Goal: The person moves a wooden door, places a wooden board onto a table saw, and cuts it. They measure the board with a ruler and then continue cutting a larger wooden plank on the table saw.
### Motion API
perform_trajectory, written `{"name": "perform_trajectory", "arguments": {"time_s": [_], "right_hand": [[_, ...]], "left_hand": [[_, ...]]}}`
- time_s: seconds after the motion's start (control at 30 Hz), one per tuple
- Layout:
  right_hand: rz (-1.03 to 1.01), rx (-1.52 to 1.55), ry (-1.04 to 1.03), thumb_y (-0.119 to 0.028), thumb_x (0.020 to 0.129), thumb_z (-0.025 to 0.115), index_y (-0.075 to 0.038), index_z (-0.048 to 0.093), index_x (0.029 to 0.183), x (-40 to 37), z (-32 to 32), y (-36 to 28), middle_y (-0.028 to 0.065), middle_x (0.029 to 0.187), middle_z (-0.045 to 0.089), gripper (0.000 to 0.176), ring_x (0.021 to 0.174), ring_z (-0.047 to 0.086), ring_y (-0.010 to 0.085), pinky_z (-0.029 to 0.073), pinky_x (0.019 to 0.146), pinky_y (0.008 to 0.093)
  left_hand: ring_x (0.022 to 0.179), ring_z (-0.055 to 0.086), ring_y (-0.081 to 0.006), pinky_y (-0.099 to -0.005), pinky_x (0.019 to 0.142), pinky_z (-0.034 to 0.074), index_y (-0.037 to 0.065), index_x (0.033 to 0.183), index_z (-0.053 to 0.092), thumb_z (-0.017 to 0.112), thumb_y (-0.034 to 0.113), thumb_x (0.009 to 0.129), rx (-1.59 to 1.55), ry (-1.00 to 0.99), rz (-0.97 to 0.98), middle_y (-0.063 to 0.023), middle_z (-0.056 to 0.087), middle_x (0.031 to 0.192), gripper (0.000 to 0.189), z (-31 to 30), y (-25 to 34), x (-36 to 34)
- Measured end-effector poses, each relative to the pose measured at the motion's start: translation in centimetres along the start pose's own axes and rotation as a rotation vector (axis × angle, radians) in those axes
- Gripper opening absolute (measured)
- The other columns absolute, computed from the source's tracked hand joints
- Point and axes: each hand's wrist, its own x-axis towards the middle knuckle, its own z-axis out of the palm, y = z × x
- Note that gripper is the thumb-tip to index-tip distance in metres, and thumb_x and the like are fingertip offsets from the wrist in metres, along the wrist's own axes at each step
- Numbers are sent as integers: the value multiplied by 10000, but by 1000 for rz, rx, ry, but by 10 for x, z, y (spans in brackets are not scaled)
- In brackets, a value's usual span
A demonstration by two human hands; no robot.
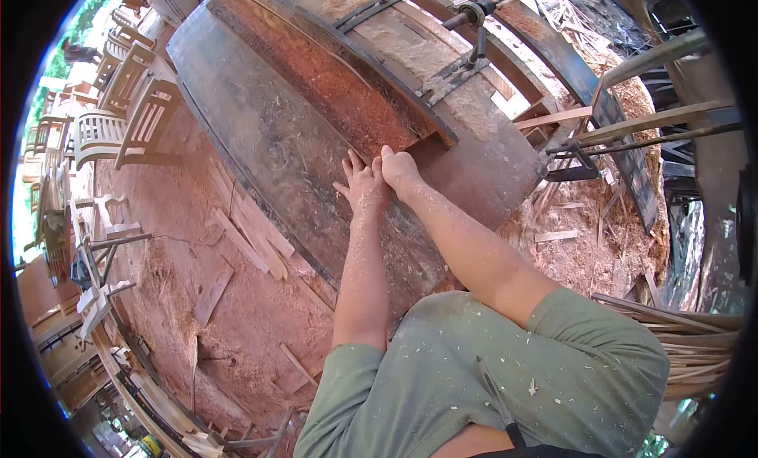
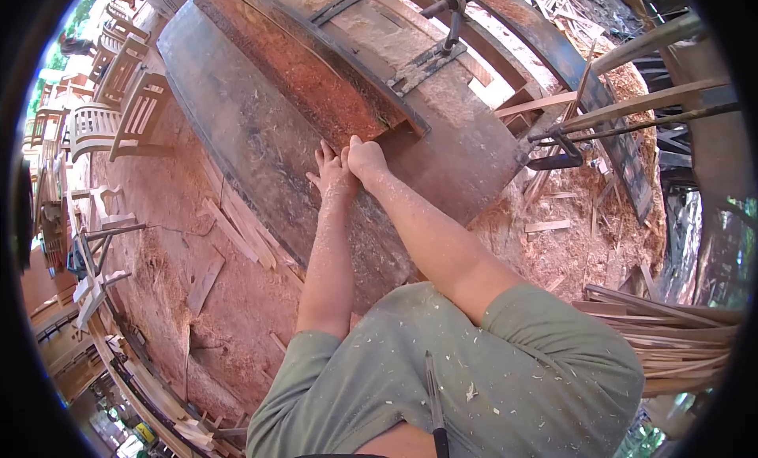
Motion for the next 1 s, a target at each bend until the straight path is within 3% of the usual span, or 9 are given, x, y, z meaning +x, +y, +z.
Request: {"name": "perform_trajectory", "arguments": {"time_s": [0.53,0.63,0.9,1.0], "right_hand": [[-1,-63,-9,-374,993,410,145,648,1032,15,13,-26,367,1087,633,572,1084,616,454,486,897,474],[-24,6,-22,-367,993,422,123,637,1058,18,18,-27,354,1043,648,539,1054,630,442,493,886,482],[-223,-219,-25,-237,944,529,17,584,1076,43,35,-20,298,960,670,291,928,679,408,545,768,481],[-222,-135,-36,-245,931,551,22,584,1076,55,42,-18,271,919,682,305,897,687,406,547,772,477]], "left_hand": [[1523,105,-298,-625,1177,-37,179,1319,642,304,486,1048,-83,55,-15,-92,170,1644,531,-13,-1,26],[1523,106,-299,-628,1176,-38,192,1323,640,303,475,1052,-75,79,-5,-88,174,1644,517,-15,-2,30],[1521,113,-298,-628,1179,-27,224,1348,617,271,483,1056,-32,48,-28,-76,189,1641,522,-24,-2,43],[1519,123,-299,-636,1176,-20,236,1355,611,267,486,1056,-39,58,-27,-75,197,1639,519,-24,-4,49]]}}
